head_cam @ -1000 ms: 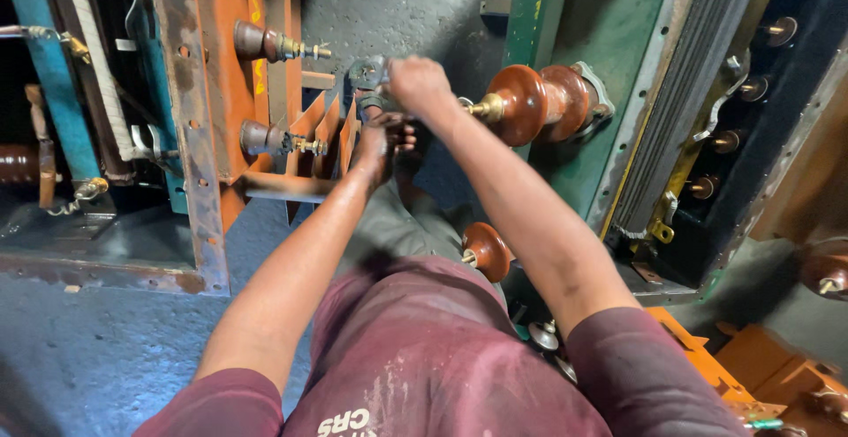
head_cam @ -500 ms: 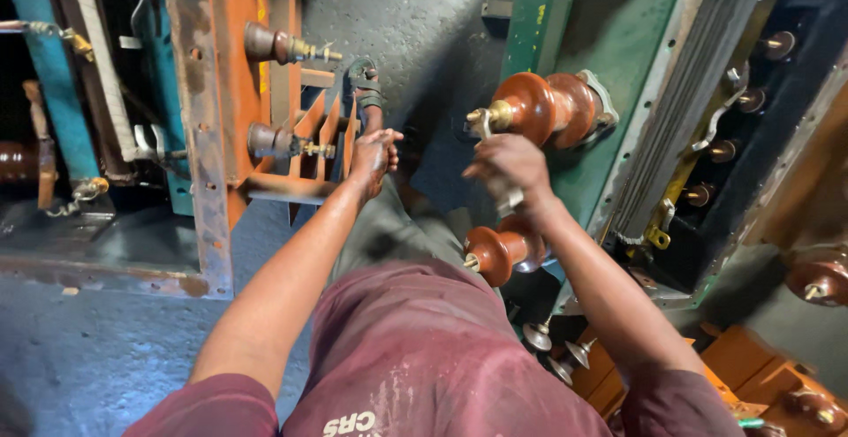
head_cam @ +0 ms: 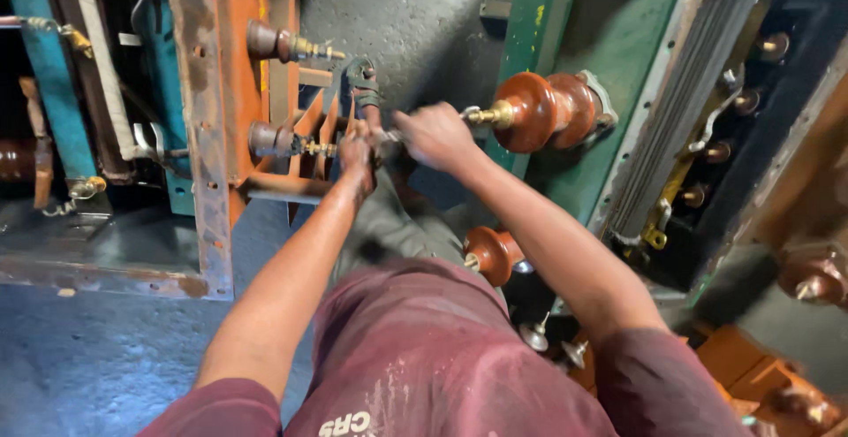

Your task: The person uses a wrench to tighten a brass fastener on a brown ceramic insulator mounted on a green metal frame. The person holds the insulator with one hand and turns the wrench with the other, repeating the tightening motion.

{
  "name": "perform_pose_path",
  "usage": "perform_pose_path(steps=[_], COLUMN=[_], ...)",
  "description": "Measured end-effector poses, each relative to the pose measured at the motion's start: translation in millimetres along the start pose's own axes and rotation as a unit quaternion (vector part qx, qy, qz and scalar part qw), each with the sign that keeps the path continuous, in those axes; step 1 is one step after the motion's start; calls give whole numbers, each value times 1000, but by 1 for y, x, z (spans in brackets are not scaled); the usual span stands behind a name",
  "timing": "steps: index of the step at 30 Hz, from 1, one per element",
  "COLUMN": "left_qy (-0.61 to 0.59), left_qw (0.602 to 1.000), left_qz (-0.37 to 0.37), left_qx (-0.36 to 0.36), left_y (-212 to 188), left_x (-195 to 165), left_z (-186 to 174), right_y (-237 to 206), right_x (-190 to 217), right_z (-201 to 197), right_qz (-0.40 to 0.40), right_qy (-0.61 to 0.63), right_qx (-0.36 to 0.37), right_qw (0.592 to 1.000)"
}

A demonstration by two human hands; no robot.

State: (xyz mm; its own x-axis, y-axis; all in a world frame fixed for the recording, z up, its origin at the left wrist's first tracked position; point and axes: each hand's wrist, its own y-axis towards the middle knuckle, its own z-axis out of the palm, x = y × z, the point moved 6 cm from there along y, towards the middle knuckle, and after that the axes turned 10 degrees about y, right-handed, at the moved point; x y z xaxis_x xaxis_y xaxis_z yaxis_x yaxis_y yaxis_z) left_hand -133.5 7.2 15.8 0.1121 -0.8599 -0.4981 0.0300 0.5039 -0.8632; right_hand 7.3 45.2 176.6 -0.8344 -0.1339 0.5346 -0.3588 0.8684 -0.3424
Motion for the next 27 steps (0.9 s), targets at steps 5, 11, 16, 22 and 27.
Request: perform_pose_path(steps=[5, 11, 16, 22, 27], left_qy=[23, 188, 236, 261, 153], left_qw=[990, 942, 913, 885, 923], left_qz=[-46, 130, 117, 137, 77], left_qx=[128, 244, 313, 361, 345], left_y=[-6, -34, -31, -31, -35], left_x=[36, 1, -21, -3, 13], left_z=[14, 93, 133, 154, 153], right_y=[-76, -143, -189, -197, -187], right_x=[-9, -65, -102, -74, -60], right_z=[-36, -51, -8, 26, 46], right_qz=[3, 35, 133, 76, 56], right_qy=[310, 409, 590, 474, 413], right_qx=[-156, -334, -383, -435, -469], right_qw=[938, 849, 698, 762, 779])
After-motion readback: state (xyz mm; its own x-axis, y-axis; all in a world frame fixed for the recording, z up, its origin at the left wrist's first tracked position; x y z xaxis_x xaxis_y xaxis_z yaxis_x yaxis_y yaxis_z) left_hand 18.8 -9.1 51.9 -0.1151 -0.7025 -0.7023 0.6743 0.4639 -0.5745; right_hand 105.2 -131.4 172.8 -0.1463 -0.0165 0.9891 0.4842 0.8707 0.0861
